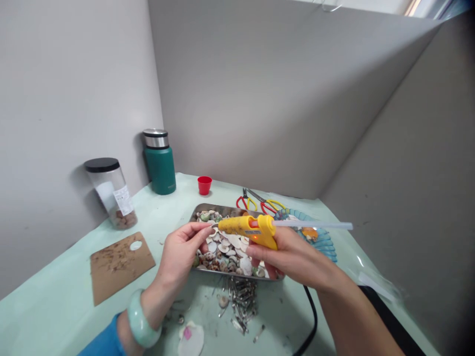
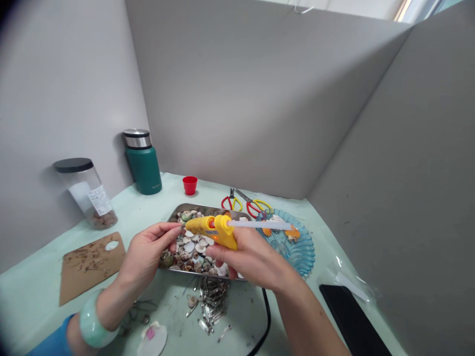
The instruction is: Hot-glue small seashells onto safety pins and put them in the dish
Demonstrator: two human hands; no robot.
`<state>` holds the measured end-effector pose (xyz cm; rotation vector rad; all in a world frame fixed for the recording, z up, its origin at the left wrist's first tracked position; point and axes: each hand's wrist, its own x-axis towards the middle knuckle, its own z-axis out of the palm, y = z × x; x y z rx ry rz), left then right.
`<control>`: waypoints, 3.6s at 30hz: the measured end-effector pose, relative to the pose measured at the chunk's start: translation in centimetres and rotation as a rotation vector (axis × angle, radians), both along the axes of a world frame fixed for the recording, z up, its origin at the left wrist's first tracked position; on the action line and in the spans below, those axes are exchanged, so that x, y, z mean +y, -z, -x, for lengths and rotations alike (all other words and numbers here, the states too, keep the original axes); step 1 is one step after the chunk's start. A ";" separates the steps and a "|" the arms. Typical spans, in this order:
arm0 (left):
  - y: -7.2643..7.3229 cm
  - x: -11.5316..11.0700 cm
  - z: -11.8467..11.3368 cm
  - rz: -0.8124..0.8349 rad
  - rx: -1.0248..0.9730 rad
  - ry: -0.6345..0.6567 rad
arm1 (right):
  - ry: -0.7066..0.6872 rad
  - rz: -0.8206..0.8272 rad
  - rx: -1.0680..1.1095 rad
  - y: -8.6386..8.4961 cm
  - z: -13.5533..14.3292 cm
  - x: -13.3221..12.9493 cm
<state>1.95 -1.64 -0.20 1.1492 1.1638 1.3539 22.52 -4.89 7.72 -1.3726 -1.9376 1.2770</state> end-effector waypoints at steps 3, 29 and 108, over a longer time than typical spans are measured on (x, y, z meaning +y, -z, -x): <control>0.1 0.0 0.0 -0.002 -0.003 0.003 | 0.006 0.002 0.006 0.1 0.0 0.0; 0.0 0.1 0.0 0.002 -0.015 -0.001 | 0.007 -0.008 -0.019 0.3 0.0 0.0; 0.3 0.2 0.1 -0.014 -0.047 -0.003 | 0.045 -0.025 -0.034 0.2 0.3 -0.3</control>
